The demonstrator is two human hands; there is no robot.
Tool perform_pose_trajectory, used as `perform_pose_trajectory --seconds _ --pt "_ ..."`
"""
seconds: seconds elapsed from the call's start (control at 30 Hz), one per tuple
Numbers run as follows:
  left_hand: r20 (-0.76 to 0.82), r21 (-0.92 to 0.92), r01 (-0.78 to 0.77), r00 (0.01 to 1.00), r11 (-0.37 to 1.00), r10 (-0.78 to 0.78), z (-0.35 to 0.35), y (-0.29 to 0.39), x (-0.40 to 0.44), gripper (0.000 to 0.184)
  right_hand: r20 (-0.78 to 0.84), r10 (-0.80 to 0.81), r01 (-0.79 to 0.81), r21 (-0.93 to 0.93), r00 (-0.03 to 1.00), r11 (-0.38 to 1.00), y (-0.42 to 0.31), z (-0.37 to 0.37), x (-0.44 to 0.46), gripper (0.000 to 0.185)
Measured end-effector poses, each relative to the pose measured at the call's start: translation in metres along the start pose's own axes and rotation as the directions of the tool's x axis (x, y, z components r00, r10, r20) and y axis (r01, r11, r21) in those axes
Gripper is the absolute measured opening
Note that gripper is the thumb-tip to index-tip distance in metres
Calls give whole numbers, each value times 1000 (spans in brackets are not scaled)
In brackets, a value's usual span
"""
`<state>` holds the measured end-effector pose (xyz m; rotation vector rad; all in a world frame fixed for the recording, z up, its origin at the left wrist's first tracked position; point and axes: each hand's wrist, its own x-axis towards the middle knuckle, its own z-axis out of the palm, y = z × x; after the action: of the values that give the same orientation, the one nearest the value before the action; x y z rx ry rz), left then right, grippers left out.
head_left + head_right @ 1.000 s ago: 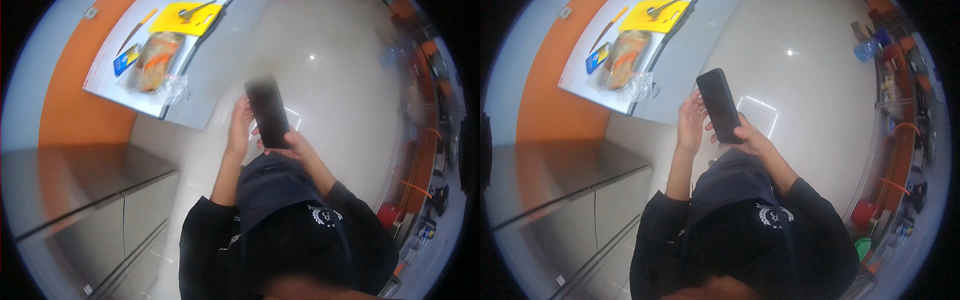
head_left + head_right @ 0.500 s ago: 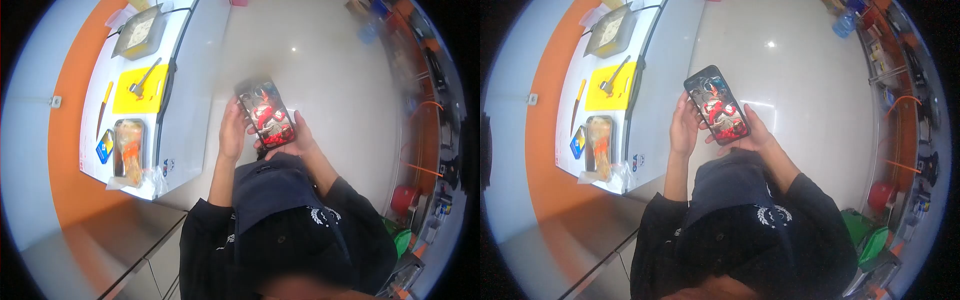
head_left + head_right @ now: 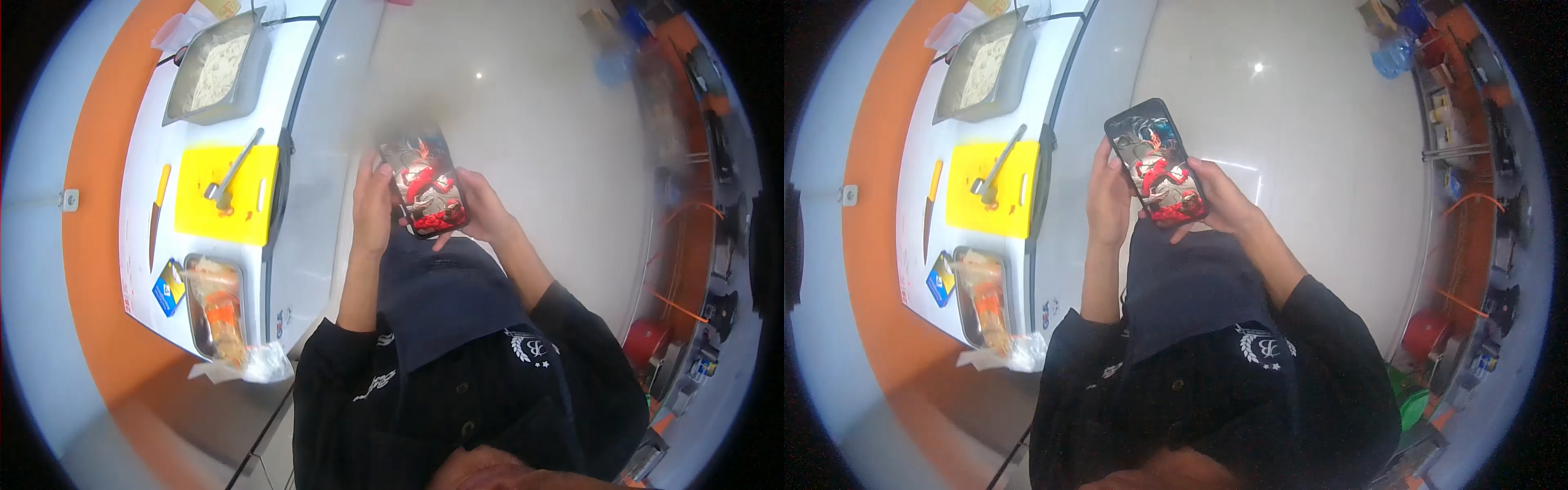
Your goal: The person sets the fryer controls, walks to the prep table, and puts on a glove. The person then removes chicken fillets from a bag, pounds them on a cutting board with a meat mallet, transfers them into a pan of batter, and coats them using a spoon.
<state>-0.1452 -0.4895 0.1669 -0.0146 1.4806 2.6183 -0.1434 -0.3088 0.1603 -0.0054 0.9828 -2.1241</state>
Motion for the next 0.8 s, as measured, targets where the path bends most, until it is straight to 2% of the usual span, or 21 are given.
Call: perform_pose_trajectory --seconds 0.1,0.2,0.3,0.4,0.5,0.6,0.8 --pt "-27 16 -38 999 999 39 -27 10 59 56 -73 10 -13 -41 997 999 -30 -1 56 64" --pt "-9 -6 -13 1000 1000 13 -56 27 118 60 -145 -8 -6 -94 989 996 -63 3 111 62" --pt "-78 209 -53 994 976 71 -73 41 170 66 -159 -42 22 -122 986 992 -89 4 168 65" --pt "28 279 -101 995 955 97 -66 78 206 72 -161 -62 43 -117 985 992 -113 8 202 67" --pt "55 355 -181 983 917 173 -78 84 239 70 -144 -102 87 -106 984 991 -128 4 228 68" --pt "-34 174 -58 997 983 64 -90 86 270 68 -135 -93 81 -92 986 992 -144 -8 255 68" --pt "-96 161 -8 995 987 24 -109 99 328 62 5 -12 12 -29 1000 1000 -186 -35 319 69"
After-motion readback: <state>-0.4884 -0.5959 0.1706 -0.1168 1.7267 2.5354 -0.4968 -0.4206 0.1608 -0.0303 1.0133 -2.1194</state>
